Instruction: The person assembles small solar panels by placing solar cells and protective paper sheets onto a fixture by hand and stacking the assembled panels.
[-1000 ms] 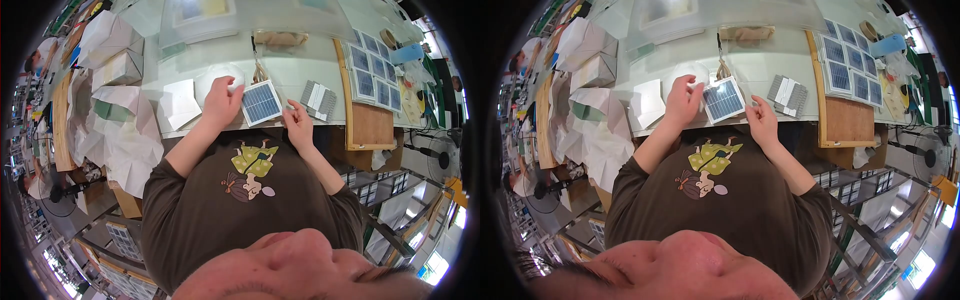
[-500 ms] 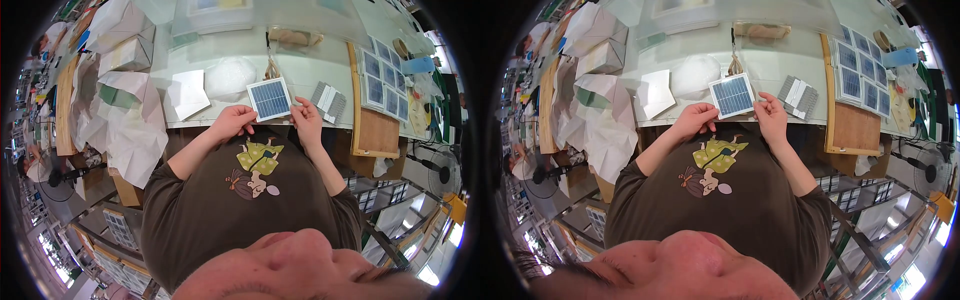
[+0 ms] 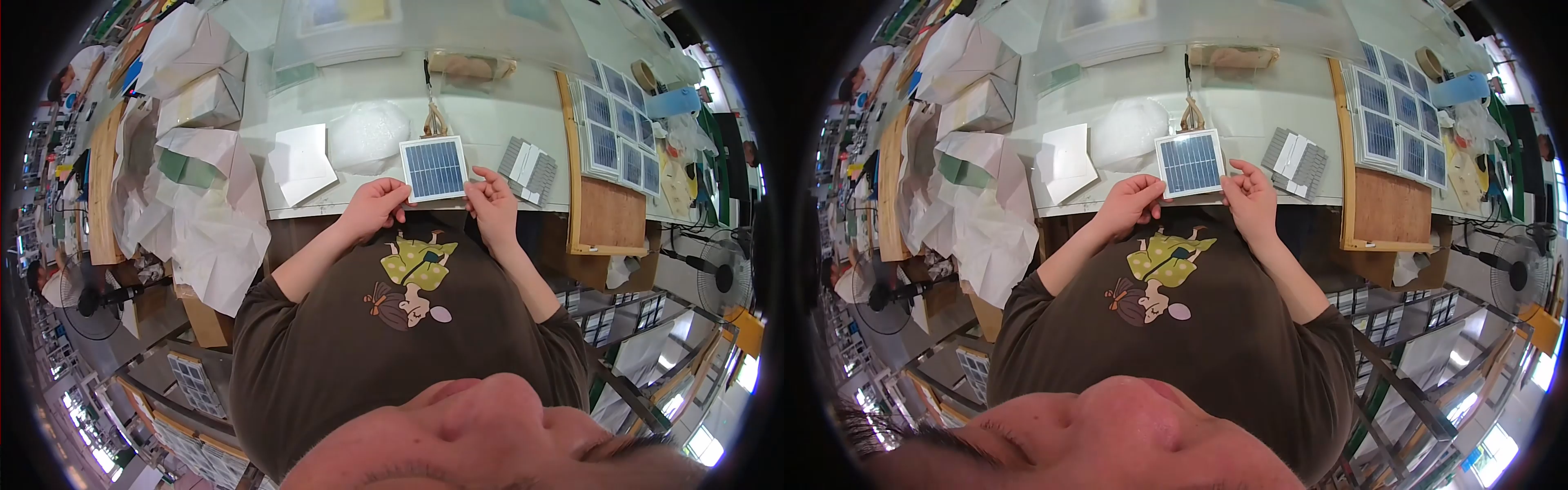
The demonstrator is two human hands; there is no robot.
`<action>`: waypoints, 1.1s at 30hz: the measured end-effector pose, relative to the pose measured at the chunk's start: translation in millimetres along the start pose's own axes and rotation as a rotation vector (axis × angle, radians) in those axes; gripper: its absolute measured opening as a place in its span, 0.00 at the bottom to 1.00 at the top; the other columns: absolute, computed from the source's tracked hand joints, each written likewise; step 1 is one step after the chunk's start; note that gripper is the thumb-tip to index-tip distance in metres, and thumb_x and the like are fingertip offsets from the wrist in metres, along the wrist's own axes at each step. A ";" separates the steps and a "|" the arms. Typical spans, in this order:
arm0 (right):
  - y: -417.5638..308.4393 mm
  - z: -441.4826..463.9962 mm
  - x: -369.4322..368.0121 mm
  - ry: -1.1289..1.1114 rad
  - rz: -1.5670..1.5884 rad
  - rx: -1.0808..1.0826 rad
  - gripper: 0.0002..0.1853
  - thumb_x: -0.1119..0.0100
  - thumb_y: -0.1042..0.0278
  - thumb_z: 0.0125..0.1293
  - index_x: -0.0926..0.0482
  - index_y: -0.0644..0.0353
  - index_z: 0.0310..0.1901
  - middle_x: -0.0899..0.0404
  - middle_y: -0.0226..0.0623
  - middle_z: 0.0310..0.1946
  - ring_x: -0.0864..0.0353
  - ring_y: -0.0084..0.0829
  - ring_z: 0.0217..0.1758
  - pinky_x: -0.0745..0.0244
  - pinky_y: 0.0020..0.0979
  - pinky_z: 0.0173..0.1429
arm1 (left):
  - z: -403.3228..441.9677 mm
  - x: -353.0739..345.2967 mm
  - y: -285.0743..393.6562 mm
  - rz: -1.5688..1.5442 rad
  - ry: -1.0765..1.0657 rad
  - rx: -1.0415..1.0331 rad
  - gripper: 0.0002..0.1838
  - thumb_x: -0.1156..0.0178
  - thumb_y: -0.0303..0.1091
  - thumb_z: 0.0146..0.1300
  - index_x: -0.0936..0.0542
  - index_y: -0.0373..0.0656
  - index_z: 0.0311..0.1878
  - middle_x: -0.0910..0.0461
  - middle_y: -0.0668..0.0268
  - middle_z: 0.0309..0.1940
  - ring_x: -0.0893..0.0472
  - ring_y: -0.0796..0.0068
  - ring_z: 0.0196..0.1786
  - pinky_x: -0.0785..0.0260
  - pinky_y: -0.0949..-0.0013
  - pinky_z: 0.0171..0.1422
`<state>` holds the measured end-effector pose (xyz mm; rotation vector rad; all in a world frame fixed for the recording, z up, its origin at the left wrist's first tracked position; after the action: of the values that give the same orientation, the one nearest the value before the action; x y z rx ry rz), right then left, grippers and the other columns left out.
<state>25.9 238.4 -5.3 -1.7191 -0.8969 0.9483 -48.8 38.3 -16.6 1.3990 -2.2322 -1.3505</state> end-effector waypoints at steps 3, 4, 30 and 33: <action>0.6 -2.8 0.4 0.002 0.000 -0.019 0.18 0.42 0.76 0.64 0.30 0.64 0.55 0.24 0.28 0.27 0.29 0.15 0.25 0.36 0.15 0.28 | -1.2 0.5 0.3 -0.026 -0.006 -0.005 0.10 0.45 0.38 0.68 0.23 0.41 0.41 0.18 0.70 0.34 0.26 0.87 0.25 0.41 0.83 0.24; 1.0 -3.4 0.1 -0.001 0.005 -0.028 0.18 0.42 0.76 0.64 0.30 0.64 0.55 0.24 0.28 0.27 0.29 0.15 0.25 0.36 0.15 0.28 | -1.7 1.4 0.2 -0.026 -0.004 -0.005 0.10 0.45 0.38 0.68 0.23 0.41 0.41 0.18 0.70 0.34 0.26 0.87 0.25 0.41 0.83 0.24; 9.0 3.5 5.4 0.026 0.066 -0.160 0.13 0.40 0.74 0.63 0.28 0.61 0.48 0.23 0.31 0.25 0.27 0.17 0.22 0.34 0.18 0.25 | 4.5 1.8 -3.5 0.067 0.059 0.015 0.08 0.43 0.37 0.67 0.26 0.43 0.37 0.22 0.69 0.29 0.27 0.85 0.24 0.43 0.82 0.20; 7.9 0.2 6.6 0.037 0.058 -0.204 0.10 0.39 0.70 0.63 0.27 0.61 0.44 0.22 0.32 0.24 0.26 0.18 0.21 0.32 0.18 0.24 | 4.4 2.2 -4.1 0.147 0.053 0.017 0.09 0.44 0.38 0.67 0.25 0.42 0.37 0.22 0.69 0.28 0.27 0.83 0.23 0.42 0.81 0.20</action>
<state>29.8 242.1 -14.1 -1.9379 -0.9505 0.8850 -50.0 38.7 -22.9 1.2339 -2.2674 -1.2353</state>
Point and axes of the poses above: each hand's wrist, its own z-axis towards the middle knuckle, its own x-axis out of the back of the hand, y = z × x, the point moved 5 cm from there along z, towards the middle knuckle
